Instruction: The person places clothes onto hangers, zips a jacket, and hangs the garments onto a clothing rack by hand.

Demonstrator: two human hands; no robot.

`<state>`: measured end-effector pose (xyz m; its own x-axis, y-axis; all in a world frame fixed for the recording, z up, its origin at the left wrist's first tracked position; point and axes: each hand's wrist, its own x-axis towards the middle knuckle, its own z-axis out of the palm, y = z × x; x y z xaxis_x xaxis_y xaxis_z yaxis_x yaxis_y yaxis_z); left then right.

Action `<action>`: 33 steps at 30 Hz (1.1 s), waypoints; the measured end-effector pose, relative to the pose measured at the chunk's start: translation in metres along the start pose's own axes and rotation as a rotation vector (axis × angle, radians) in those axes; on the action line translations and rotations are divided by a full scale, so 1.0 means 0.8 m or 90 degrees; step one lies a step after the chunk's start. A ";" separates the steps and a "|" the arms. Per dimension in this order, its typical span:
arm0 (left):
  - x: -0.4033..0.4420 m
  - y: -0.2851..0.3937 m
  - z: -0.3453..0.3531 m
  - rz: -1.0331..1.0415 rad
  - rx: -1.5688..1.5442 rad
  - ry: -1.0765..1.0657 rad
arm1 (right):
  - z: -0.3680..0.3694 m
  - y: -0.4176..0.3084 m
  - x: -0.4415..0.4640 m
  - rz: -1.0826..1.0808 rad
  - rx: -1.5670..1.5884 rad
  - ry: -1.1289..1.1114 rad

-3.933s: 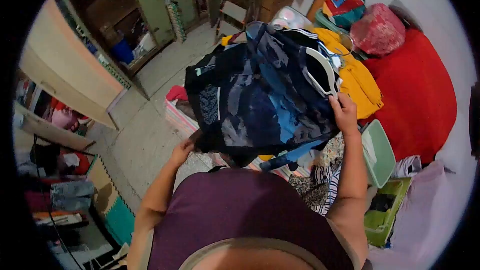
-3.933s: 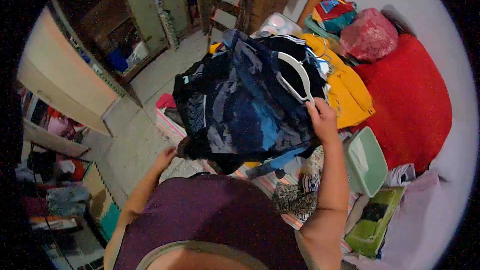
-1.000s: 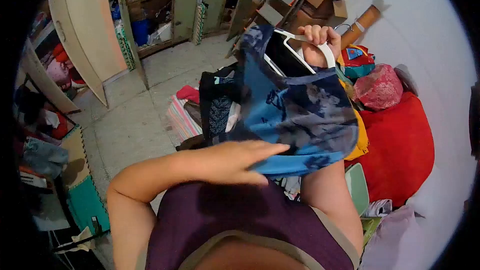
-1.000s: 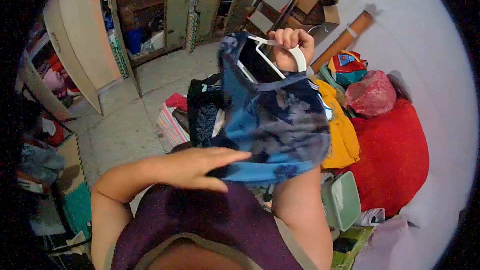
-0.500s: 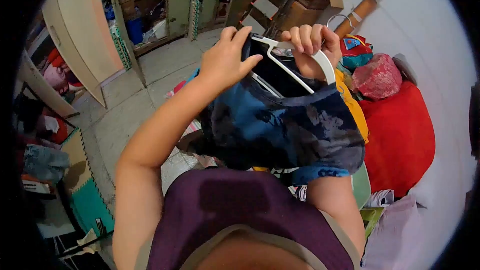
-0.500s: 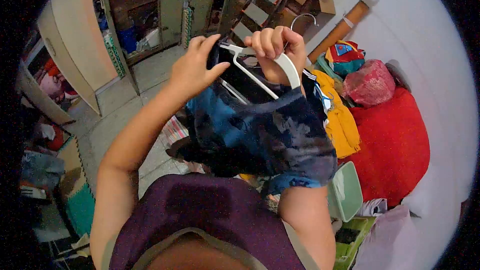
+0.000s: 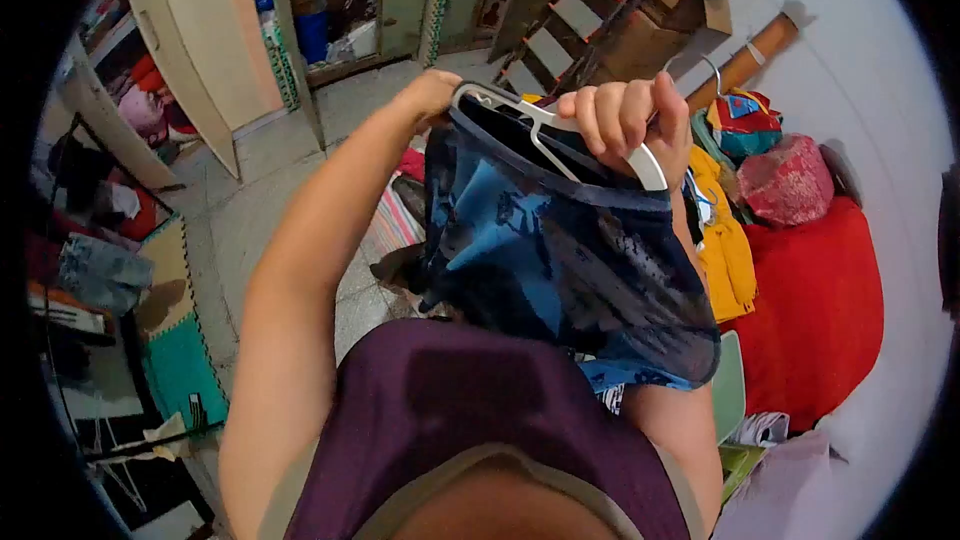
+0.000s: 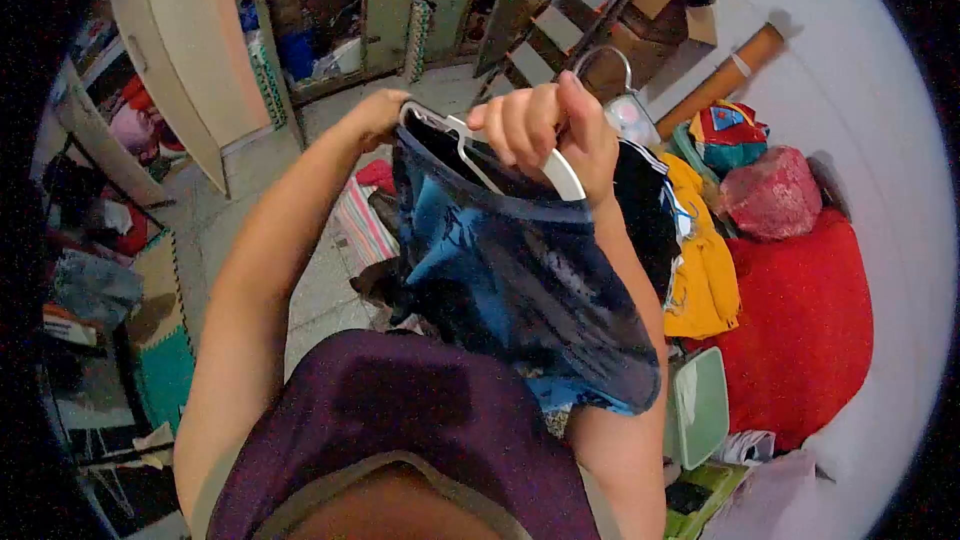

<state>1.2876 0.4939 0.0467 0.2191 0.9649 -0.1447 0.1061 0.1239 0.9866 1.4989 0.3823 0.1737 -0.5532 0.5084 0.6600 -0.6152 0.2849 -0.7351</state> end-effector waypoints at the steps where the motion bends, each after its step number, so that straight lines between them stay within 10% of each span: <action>1: 0.002 -0.010 0.000 -0.027 -0.070 -0.043 | 0.000 -0.001 0.005 0.008 -0.040 -0.003; 4: 0.005 -0.046 0.010 -0.107 -0.174 -0.161 | 0.019 -0.005 0.024 -0.035 -0.061 -0.007; 11: -0.078 0.012 0.034 -0.015 0.055 -0.170 | -0.051 -0.035 0.033 -0.232 -0.815 0.313; 14: -0.082 0.026 0.023 0.072 0.038 -0.060 | -0.098 -0.047 0.007 -0.407 -1.256 0.023; 21: -0.088 0.052 0.006 0.347 0.112 0.186 | -0.026 -0.069 -0.069 0.381 -0.879 -0.117; 28: -0.085 0.077 0.006 0.194 -0.184 0.154 | -0.028 -0.094 -0.123 0.074 -1.168 -0.161; 33: -0.069 0.088 -0.016 0.181 -0.022 0.190 | 0.011 -0.120 -0.135 0.001 -1.311 -0.306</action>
<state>1.2706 0.4519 0.1251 -0.0570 0.9859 0.1572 0.0490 -0.1545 0.9868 1.6129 0.2932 0.1741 -0.8255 0.4076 0.3904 0.5529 0.7228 0.4145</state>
